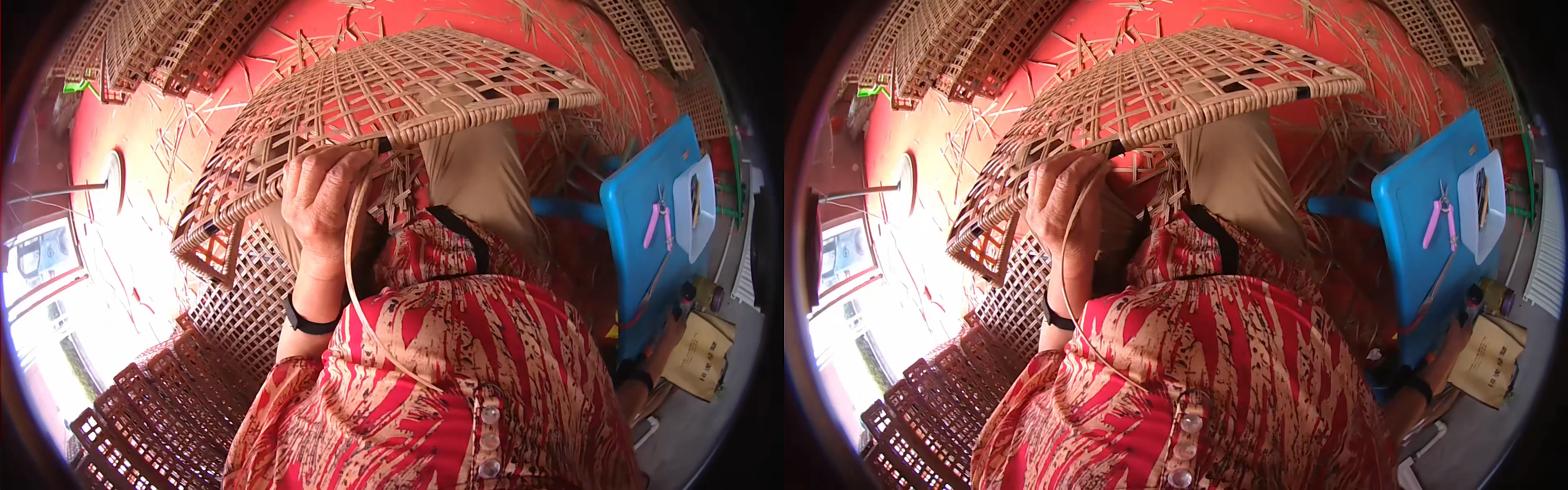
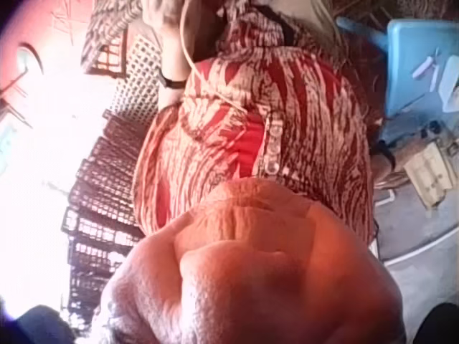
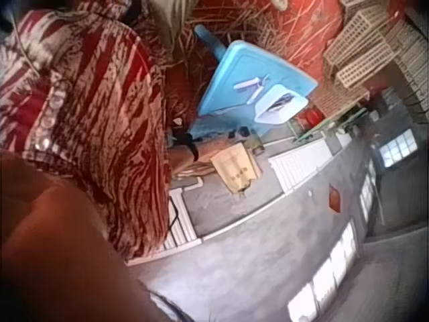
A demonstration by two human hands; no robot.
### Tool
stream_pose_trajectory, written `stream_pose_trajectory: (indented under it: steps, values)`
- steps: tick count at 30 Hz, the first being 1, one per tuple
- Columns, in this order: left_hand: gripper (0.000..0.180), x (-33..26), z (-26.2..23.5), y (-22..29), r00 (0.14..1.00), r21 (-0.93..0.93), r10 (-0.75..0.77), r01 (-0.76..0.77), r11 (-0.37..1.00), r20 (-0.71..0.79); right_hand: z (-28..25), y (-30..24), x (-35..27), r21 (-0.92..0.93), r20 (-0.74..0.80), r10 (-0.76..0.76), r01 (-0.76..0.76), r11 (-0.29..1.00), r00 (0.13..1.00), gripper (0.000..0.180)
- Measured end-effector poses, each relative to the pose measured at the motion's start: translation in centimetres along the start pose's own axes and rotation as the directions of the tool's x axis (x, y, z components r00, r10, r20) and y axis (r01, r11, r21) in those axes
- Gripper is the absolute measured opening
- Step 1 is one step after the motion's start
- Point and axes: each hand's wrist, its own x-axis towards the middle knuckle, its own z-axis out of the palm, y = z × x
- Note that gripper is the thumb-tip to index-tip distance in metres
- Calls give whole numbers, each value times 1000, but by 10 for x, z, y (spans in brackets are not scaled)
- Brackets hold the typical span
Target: The recorder is weaving and assembling a wooden or bamboo furniture frame using weaving strips, a pneumatic staple gun, and pliers.
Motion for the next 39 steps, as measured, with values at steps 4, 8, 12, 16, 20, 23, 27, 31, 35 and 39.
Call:
stream_pose_trajectory:
  steps: [4, 8, 12, 16, 20, 23, 27, 31, 35, 39]
  values:
    - [25, -1, 1, -2, 1000, -26, 15, -15, 1000, -1, -87, -90, -41, 485, 215, 266, -339, 806, 940, 51]
    - [25, -3, 0, -1, 999, 21, 14, -15, 1000, 45, -170, -230, -70, 802, 158, 127, -202, 562, 979, 39]
    - [31, -3, -3, 1, 995, 29, 18, -21, 999, 101, -222, -376, -92, 934, 81, -213, 0, 358, 974, 36]
    - [30, -3, -1, 3, 996, 17, 18, -20, 1000, 84, -246, -496, -105, 948, 243, -601, -55, 313, 761, 42]
    - [28, -6, 1, 11, 995, 13, -11, 10, 1000, 99, -255, -571, -121, 919, 316, -757, 13, 393, 572, 53]
    - [26, -7, 2, 16, 999, -12, 30, -30, 999, 40, -265, -601, -132, 856, 433, -762, 47, 515, 482, 52]
    - [26, -7, 3, 19, 1000, -23, 22, -22, 999, 1, -270, -624, -137, 802, 563, -761, 9, 597, 324, 30]
    - [27, -7, 2, 20, 1000, -51, 6, -7, 999, -25, -268, -636, -135, 797, 588, -773, -10, 604, 236, 28]
    - [28, -6, 2, 22, 1000, -9, -23, 23, 1000, 8, -268, -644, -135, 792, 603, -768, -44, 609, 217, 31]
    - [28, -4, 2, 26, 999, 40, -47, 46, 998, 20, -273, -656, -135, 725, 677, -712, 2, 689, 187, 51]
